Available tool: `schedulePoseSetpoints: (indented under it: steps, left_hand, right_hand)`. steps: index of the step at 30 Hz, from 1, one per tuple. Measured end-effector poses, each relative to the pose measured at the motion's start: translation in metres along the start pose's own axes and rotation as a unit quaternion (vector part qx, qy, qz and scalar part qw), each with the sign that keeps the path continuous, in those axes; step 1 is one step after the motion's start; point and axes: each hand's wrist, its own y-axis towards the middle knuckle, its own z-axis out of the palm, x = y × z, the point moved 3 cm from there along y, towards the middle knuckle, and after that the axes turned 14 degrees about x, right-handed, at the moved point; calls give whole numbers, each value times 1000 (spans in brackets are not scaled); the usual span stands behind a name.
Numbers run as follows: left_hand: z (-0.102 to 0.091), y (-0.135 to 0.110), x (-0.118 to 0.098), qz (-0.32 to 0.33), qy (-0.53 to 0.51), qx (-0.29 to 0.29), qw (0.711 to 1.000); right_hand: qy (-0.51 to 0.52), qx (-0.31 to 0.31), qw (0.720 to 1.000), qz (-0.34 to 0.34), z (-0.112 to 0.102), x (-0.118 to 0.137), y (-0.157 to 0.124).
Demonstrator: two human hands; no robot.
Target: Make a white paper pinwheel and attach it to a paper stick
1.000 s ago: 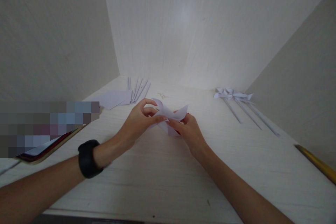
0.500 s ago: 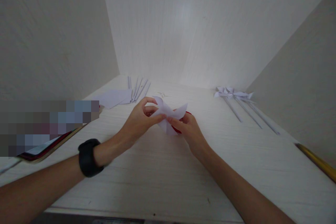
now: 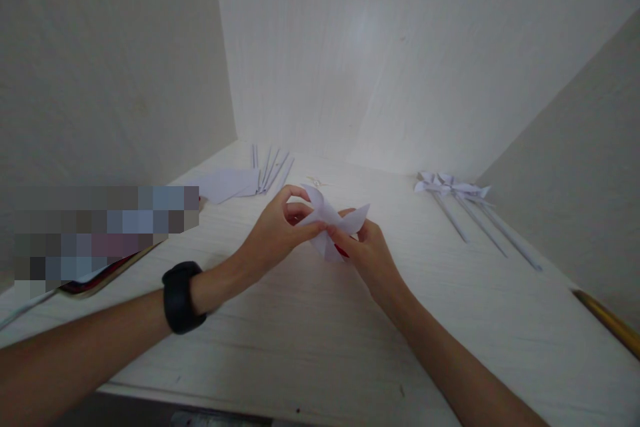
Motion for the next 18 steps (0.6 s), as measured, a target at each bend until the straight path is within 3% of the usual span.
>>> schedulePoseSetpoints:
  steps: [18]
  left_hand:
    - [0, -1, -2, -40, -26, -3, 999]
  right_hand:
    - [-17, -25, 1000, 6, -4, 2, 0]
